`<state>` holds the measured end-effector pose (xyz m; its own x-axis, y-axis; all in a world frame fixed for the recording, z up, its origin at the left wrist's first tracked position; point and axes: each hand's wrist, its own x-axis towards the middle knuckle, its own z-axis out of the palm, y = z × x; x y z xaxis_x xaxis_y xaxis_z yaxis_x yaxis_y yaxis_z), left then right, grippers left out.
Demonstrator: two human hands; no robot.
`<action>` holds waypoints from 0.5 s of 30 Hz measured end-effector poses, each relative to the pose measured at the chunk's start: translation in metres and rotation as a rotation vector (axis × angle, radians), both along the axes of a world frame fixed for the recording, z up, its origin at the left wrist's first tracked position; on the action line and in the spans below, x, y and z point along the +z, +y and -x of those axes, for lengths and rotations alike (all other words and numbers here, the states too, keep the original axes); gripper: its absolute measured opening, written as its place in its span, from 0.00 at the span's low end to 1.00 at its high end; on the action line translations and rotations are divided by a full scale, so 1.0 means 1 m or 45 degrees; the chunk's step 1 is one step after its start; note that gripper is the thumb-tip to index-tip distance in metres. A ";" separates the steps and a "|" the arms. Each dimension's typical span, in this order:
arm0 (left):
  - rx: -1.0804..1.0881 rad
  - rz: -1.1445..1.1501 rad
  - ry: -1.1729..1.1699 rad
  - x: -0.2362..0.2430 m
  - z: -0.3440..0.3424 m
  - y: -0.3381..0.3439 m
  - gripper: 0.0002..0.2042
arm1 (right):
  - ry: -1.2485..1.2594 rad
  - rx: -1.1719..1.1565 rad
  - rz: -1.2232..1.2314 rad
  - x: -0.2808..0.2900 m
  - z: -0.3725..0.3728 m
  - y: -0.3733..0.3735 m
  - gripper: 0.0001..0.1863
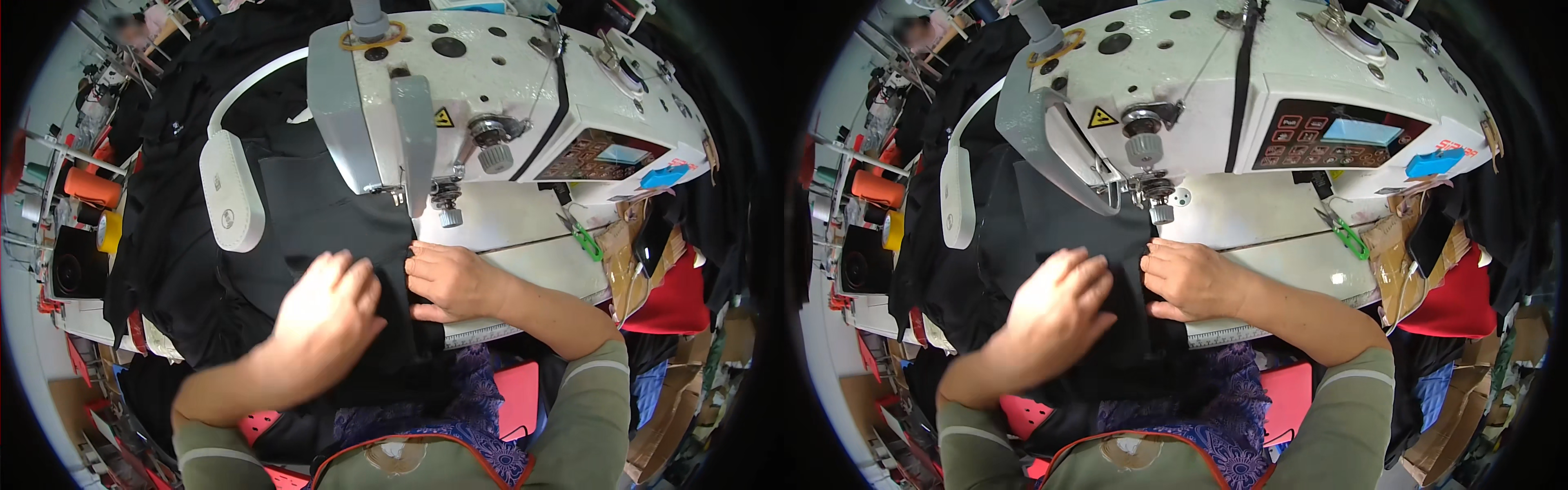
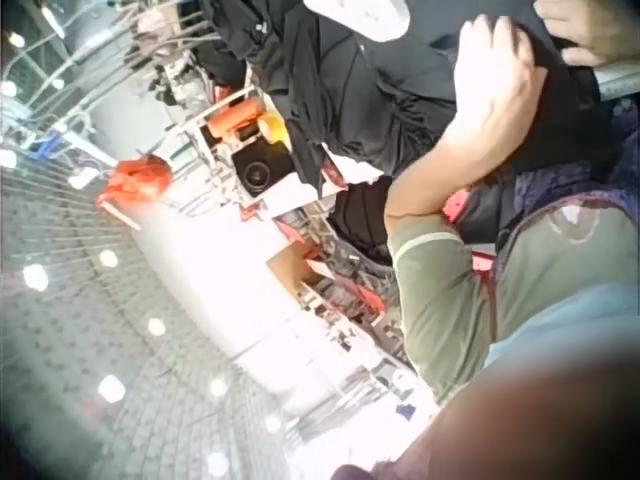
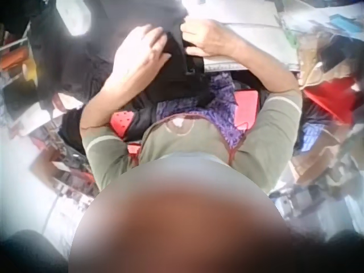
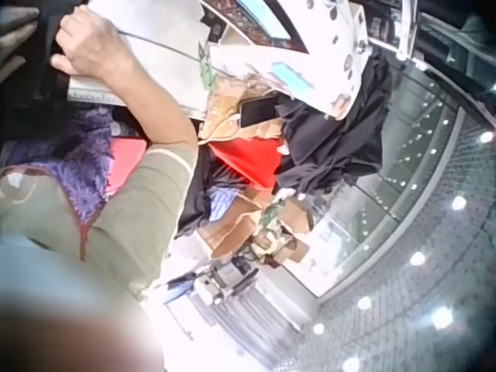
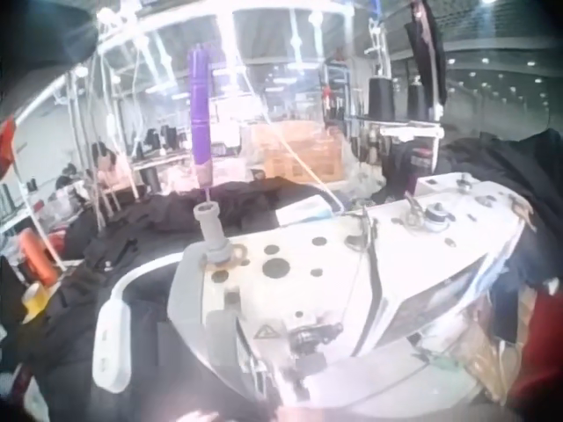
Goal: Sewing a black bag using an industrial sewing machine.
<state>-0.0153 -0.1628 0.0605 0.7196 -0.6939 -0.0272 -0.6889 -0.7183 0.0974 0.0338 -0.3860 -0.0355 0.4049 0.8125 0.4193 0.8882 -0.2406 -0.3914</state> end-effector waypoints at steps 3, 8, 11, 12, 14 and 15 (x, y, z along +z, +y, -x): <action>0.202 0.257 -0.089 -0.011 0.022 -0.020 0.28 | -0.026 -0.010 -0.034 -0.002 0.000 0.002 0.21; 0.181 0.593 -0.157 -0.068 -0.020 0.000 0.22 | -0.133 -0.008 -0.068 0.001 0.003 0.004 0.18; 0.087 0.672 -0.207 -0.077 -0.033 0.007 0.15 | -0.515 0.123 -0.099 -0.001 0.008 0.005 0.18; 0.008 0.645 -0.228 -0.077 -0.038 0.010 0.15 | -0.512 0.122 -0.102 -0.002 0.009 0.005 0.18; -0.119 0.587 -0.251 -0.074 -0.045 0.012 0.13 | -0.503 0.097 -0.123 -0.003 0.011 0.006 0.18; -0.119 0.580 -0.248 -0.071 -0.051 0.011 0.13 | -0.500 0.096 -0.130 -0.004 0.011 0.006 0.18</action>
